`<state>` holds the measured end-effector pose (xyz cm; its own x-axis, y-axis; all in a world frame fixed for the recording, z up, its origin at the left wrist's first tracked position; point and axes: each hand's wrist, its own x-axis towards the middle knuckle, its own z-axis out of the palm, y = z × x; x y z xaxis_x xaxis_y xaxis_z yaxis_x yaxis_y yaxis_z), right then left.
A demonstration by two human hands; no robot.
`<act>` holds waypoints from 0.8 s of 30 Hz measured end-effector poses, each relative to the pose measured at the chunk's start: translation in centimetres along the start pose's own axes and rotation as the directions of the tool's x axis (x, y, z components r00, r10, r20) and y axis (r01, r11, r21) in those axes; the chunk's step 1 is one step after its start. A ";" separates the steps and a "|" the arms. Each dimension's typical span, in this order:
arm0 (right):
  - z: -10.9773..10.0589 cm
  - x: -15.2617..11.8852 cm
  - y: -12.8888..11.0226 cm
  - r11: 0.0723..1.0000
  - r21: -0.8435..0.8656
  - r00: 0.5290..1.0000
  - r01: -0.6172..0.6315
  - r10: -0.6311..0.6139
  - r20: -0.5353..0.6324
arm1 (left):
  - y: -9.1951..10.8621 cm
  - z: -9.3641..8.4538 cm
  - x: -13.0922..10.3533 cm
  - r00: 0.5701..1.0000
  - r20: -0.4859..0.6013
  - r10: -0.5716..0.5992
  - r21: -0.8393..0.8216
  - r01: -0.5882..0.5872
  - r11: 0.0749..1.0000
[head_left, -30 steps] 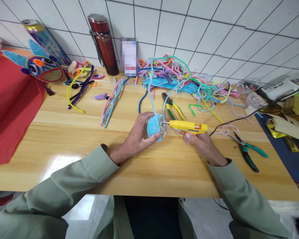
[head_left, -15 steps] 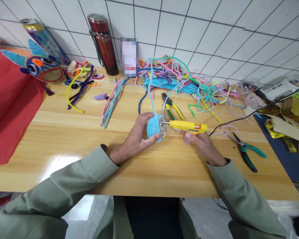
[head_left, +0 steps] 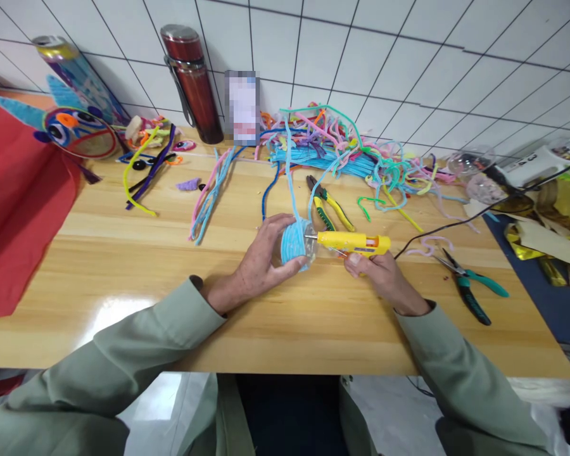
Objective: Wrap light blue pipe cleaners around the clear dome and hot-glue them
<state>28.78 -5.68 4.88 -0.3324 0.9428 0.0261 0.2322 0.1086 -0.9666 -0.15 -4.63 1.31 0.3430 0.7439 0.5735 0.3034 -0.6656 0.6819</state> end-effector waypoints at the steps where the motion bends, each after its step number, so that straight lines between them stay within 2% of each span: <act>1: -0.1 0.0 0.0 1.000 0.002 1.000 -0.003 0.003 -0.003 | 0.0 0.0 0.0 1.000 -0.001 -0.011 0.001 0.011 1.000; 7: -0.6 0.0 0.4 1.000 0.019 0.999 -0.006 0.006 -0.032 | 0.0 -0.1 -0.1 0.999 0.000 -0.039 -0.034 0.039 0.999; 24: -0.2 0.3 0.3 0.997 0.070 1.000 -0.008 0.008 -0.007 | 0.0 0.0 -0.1 0.999 -0.001 -0.040 -0.011 0.040 0.999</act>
<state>28.93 -5.34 4.65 -0.3242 0.9458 0.0200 0.1699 0.0790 -0.9823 -0.21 -4.66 1.25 0.3293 0.7700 0.5465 0.3066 -0.6346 0.7094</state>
